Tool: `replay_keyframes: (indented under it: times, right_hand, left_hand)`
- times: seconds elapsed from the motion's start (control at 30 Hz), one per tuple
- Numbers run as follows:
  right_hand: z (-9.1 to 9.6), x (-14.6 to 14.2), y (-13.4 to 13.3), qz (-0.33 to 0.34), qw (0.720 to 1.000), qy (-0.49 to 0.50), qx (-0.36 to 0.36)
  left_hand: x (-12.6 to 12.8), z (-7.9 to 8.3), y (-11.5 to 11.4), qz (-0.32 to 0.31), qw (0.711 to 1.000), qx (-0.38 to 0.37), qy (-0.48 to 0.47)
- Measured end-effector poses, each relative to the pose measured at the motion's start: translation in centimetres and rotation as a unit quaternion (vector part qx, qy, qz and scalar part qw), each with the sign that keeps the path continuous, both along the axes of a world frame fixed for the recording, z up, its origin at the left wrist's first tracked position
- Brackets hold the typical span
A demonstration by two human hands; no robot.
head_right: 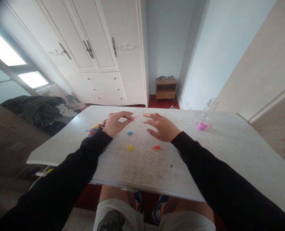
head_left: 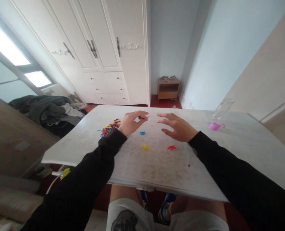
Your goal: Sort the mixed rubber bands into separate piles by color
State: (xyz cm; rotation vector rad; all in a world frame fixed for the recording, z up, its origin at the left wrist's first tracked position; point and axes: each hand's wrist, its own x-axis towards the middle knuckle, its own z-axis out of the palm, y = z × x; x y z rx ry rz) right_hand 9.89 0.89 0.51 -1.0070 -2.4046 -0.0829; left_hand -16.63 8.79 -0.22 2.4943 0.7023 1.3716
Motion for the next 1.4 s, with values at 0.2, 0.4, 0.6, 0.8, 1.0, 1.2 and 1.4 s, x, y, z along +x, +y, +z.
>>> replay_keyframes:
  times: [0.2,0.4,0.6,0.8,1.0,1.2,1.4]
  right_hand:
    - [-0.6,-0.6,-0.1,0.029,0.999,-0.008,-0.023]
    - [-1.0,-0.9,-0.1,0.041,0.999,-0.010,-0.031]
    - [0.4,1.9,1.2,-0.046,0.997,0.054,0.007]
    - [-0.1,6.6,3.1,-0.194,0.972,0.121,-0.056]
    - [-0.5,6.7,3.2,-0.175,0.972,0.112,-0.107]
    - [-0.6,6.6,3.3,-0.165,0.975,0.064,-0.131]
    - [-1.3,6.8,3.6,-0.156,0.979,0.055,-0.120]
  left_hand:
    - [0.7,-0.4,-0.8,-0.038,0.999,0.021,0.014]
    - [1.2,-0.4,-1.2,-0.046,0.998,0.036,0.014]
    - [0.7,-0.2,-0.7,-0.012,0.999,0.008,-0.028]
    - [-0.5,-0.1,0.5,0.039,0.996,-0.050,-0.064]
    - [-1.3,0.1,1.2,0.066,0.987,-0.097,-0.107]
    - [-1.7,-0.1,1.8,0.070,0.983,-0.117,-0.126]
    - [-1.7,-0.3,2.0,0.068,0.983,-0.126,-0.116]
